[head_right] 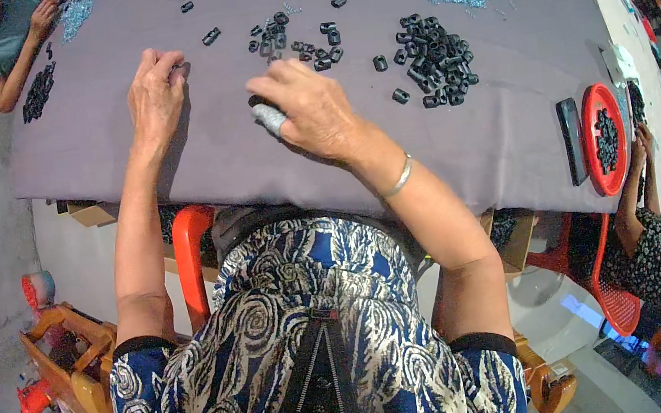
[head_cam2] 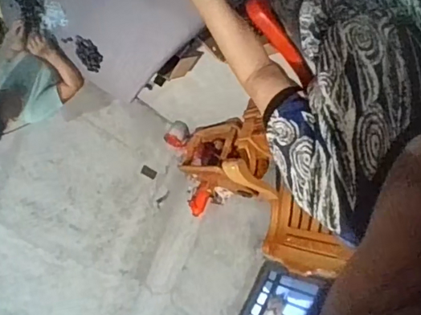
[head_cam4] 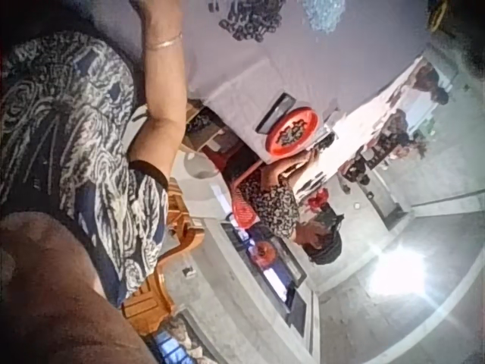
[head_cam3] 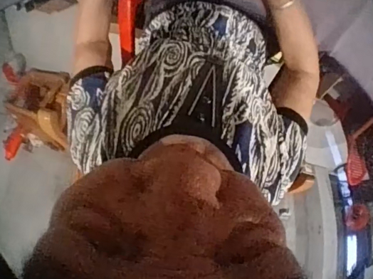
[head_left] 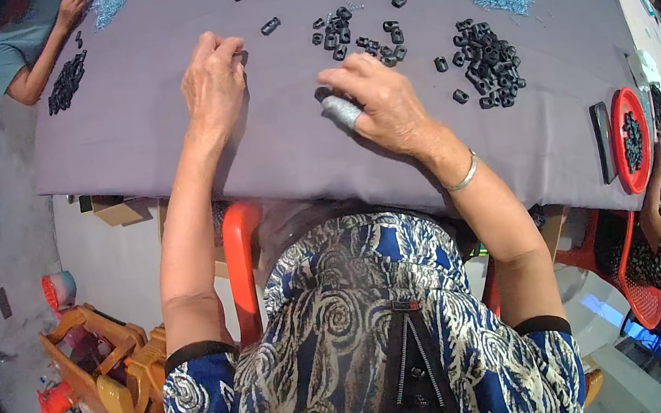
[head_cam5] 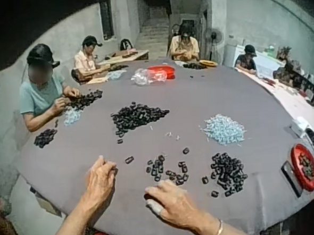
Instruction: The person assembles plastic cord locks by hand, picking up components from the table and fitting the pieces together one by one.
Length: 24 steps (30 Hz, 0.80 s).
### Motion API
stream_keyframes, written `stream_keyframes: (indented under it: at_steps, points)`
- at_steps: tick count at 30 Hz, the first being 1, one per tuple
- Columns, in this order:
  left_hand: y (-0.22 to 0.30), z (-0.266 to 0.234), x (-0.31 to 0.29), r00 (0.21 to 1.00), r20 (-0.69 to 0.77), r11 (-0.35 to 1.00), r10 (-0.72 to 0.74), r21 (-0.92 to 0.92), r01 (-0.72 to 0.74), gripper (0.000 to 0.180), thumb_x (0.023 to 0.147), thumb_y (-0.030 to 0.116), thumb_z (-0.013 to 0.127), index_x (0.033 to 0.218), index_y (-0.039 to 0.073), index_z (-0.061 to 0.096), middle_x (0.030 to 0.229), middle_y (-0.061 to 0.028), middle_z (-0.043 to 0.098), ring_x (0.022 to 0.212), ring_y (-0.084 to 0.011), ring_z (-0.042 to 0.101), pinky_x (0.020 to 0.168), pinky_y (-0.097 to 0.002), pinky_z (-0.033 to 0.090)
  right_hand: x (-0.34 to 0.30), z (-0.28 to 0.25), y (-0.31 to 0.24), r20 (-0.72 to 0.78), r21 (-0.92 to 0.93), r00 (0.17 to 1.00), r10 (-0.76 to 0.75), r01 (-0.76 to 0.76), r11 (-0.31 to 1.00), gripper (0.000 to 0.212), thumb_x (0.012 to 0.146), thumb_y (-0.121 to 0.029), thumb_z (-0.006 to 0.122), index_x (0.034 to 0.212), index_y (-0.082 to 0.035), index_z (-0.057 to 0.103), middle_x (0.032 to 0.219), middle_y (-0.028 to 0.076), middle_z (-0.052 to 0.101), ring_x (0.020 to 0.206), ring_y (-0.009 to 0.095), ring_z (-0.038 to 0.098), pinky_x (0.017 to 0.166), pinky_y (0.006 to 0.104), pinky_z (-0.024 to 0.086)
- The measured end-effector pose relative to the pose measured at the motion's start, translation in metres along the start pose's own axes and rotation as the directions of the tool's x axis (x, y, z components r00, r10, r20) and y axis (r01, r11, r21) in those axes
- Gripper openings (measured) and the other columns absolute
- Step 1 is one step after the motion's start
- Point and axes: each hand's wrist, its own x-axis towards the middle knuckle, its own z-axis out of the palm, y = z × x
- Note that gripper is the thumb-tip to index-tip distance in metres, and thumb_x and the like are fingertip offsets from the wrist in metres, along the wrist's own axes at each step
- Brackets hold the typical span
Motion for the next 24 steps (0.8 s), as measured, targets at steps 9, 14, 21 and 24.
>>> stream_keyframes:
  at_steps: [9,14,21,24]
  points:
    - [0.043,0.010,0.013,0.995,-0.015,0.957,0.099,-0.273,-0.099,0.018,0.079,0.001,0.059,0.096,0.002,0.064,0.089,-0.0098,0.059,0.078,-0.0261,0.062,0.071,-0.0354,0.049,-0.002,0.007,-0.002,0.105,-0.136,0.994,0.029,-0.015,0.991,0.016,0.079,-0.014,0.063,0.094,-0.009,0.061,0.082,0.009,0.054,0.076,0.029,0.059,0.065,0.0408,0.049]
    - [0.063,0.016,0.015,0.992,0.093,0.939,0.086,-0.341,-0.050,0.018,0.081,0.003,0.059,0.097,0.006,0.066,0.092,-0.0086,0.059,0.087,-0.0285,0.062,0.074,-0.0389,0.050,-0.007,-0.006,0.001,0.042,-0.182,0.993,0.113,-0.104,0.978,0.016,0.072,-0.006,0.061,0.088,-0.007,0.058,0.080,0.010,0.055,0.078,0.030,0.059,0.065,0.0415,0.049]
    - [0.064,0.047,0.040,0.976,-0.048,0.902,0.211,-0.376,-0.213,0.023,0.085,-0.001,0.055,0.107,0.002,0.061,0.097,-0.0107,0.057,0.088,-0.0271,0.059,0.076,-0.0358,0.047,-0.007,-0.008,0.008,-0.007,-0.264,0.982,0.188,-0.183,0.947,0.020,0.068,-0.005,0.061,0.086,-0.005,0.053,0.078,0.012,0.057,0.077,0.031,0.061,0.065,0.0434,0.050]
    - [0.067,0.064,0.056,0.973,-0.044,0.832,0.226,-0.510,-0.217,0.023,0.090,0.006,0.052,0.111,0.002,0.059,0.104,-0.0119,0.057,0.094,-0.0285,0.059,0.081,-0.0351,0.047,-0.007,-0.008,0.008,-0.007,-0.255,0.982,0.188,-0.184,0.949,0.019,0.068,-0.005,0.061,0.086,-0.005,0.053,0.078,0.012,0.057,0.076,0.031,0.061,0.065,0.0442,0.049]
